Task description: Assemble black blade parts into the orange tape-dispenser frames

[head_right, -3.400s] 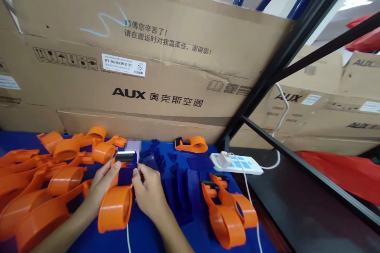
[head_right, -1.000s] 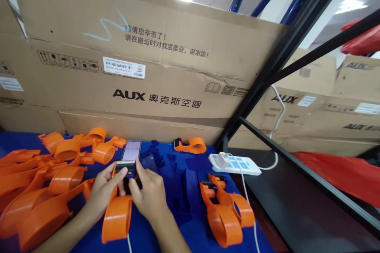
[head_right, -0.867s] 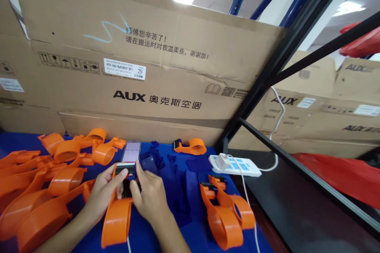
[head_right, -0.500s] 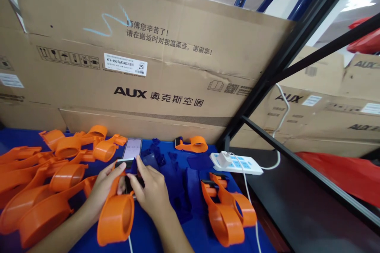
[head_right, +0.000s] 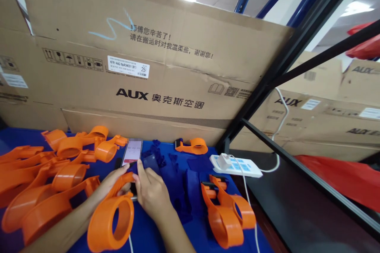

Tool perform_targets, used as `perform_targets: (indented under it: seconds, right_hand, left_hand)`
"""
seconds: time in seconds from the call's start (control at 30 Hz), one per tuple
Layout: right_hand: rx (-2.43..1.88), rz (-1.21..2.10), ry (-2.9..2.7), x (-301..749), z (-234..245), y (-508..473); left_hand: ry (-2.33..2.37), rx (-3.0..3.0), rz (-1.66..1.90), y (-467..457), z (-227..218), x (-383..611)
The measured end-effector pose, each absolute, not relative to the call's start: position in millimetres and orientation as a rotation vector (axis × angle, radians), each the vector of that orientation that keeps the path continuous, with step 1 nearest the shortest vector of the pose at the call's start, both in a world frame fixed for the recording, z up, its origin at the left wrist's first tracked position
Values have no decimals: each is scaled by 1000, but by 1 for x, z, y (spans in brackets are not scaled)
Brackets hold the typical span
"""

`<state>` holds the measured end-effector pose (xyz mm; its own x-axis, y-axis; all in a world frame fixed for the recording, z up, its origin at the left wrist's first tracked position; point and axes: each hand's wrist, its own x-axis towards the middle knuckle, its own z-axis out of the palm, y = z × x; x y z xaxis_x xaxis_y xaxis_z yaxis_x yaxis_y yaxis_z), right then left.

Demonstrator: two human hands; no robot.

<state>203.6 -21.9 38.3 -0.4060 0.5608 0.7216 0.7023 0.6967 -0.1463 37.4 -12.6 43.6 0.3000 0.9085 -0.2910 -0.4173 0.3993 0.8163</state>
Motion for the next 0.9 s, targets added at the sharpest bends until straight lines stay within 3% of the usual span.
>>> perform_targets:
  seconds: [0.9]
  right_hand:
    - [-1016,56,-1909,205,47,-23]
  left_hand:
    - [815,951,1163,-5,29,29]
